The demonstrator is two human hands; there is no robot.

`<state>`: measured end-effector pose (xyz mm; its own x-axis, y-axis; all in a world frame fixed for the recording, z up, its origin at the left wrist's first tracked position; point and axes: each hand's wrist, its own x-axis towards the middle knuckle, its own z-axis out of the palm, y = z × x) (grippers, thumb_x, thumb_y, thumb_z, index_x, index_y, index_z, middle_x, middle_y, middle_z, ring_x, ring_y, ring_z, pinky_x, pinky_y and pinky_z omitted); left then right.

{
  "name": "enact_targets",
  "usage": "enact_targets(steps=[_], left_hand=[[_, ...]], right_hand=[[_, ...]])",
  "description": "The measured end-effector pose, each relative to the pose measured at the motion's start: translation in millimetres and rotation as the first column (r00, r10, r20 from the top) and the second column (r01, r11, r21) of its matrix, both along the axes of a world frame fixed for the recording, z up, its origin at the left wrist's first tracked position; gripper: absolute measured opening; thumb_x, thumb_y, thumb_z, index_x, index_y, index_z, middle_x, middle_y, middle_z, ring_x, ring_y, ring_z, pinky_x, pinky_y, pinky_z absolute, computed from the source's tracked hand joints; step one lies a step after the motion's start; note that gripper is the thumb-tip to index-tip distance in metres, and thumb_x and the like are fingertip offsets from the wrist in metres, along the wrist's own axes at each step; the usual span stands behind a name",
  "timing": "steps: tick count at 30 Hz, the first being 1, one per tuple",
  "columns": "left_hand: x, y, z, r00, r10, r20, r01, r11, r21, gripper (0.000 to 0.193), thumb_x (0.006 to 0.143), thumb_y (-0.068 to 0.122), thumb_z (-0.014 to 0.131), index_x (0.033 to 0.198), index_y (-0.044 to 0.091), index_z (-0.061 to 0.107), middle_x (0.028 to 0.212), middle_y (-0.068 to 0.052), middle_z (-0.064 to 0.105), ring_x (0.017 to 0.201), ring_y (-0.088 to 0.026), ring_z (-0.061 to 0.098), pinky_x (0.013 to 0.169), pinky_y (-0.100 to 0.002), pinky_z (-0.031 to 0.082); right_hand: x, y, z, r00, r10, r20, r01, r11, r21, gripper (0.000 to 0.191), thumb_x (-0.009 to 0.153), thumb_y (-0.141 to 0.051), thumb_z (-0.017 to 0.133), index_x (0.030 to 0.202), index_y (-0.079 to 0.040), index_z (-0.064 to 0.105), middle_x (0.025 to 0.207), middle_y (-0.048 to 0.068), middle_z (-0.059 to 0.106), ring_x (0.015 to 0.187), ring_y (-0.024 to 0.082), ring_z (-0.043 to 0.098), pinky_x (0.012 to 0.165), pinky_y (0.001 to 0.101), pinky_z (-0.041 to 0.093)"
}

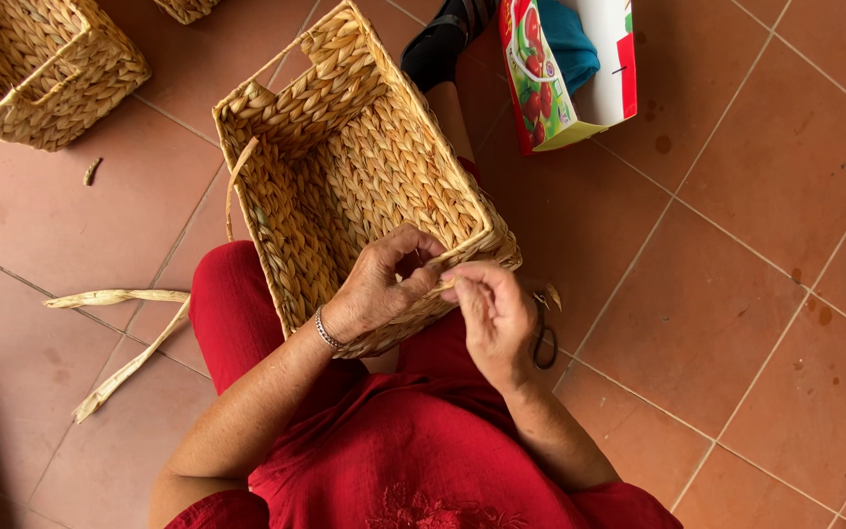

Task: The person sits on the floor with a woven water-hyacinth basket on their lap and wraps a flat fiber strip around the basket's rim, tucking and tightening it along the edge. They then use scissors to trim the excess strip ends from the finished rim.

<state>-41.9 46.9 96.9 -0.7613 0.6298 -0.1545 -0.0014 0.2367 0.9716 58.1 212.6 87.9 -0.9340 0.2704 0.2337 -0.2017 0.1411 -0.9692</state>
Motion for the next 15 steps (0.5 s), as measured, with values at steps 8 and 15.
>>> enact_targets(steps=[8,15], left_hand=[[-19.2,-5.5,-17.8,0.929,-0.116,0.351,0.061,0.985,0.164,0.022,0.105,0.018,0.059,0.115,0.003,0.073,0.105,-0.003,0.067,0.1,-0.012,0.064,0.091,-0.027,0.055],[-49.7,-1.1,-26.2,0.827,-0.377,0.416,0.23,0.903,0.362,0.019,0.104,0.012,0.063,0.117,0.002,0.073,0.106,-0.003,0.073,0.102,-0.012,0.066,0.094,-0.028,0.054]], right_hand=[[-6.8,1.0,1.0,0.989,-0.116,0.088,0.114,0.993,0.023,0.018,0.098,0.0,0.071,0.115,0.001,0.064,0.101,0.008,0.074,0.091,0.009,0.072,0.08,0.0226,0.061],[-12.4,0.8,17.3,0.994,-0.113,0.004,0.105,0.933,0.343,0.011,0.096,0.003,0.073,0.107,0.001,0.07,0.097,0.005,0.071,0.088,0.01,0.07,0.077,0.0236,0.058]])
